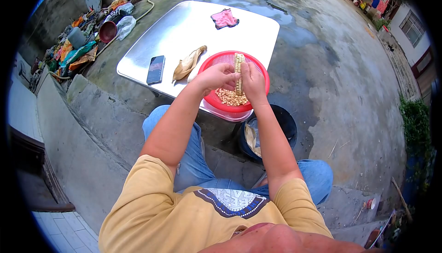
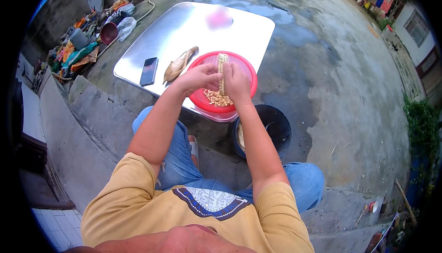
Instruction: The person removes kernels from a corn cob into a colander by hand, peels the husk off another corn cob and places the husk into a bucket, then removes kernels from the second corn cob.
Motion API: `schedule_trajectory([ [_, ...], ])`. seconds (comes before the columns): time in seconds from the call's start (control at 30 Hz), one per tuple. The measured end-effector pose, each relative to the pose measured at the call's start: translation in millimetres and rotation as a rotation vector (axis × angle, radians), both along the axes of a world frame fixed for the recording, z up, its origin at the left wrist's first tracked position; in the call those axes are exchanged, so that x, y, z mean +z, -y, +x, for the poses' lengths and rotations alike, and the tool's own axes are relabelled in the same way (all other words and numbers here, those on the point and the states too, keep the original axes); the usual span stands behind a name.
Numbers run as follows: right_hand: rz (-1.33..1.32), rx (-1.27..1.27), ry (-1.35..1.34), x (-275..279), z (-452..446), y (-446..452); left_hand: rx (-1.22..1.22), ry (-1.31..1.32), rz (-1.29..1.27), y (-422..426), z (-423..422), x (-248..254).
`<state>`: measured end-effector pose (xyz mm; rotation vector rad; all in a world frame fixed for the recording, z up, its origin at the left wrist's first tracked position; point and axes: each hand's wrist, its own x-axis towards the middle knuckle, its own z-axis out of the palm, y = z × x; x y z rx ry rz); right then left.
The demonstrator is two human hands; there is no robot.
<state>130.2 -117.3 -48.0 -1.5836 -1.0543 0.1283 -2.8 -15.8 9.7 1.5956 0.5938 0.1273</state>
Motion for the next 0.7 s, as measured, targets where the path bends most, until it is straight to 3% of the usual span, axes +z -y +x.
schedule_trajectory([
  [0.4, -0.058, -0.058, 0.118, -7.7, 4.7, -2.1, -0.019, 0.018, 0.015, -1.8, 3.9, -10.1],
  [0.7, -0.036, -0.021, 0.054, -1.8, 3.5, -0.5, -0.069, -0.012, 0.09, 0.2, 3.3, -9.4],
])
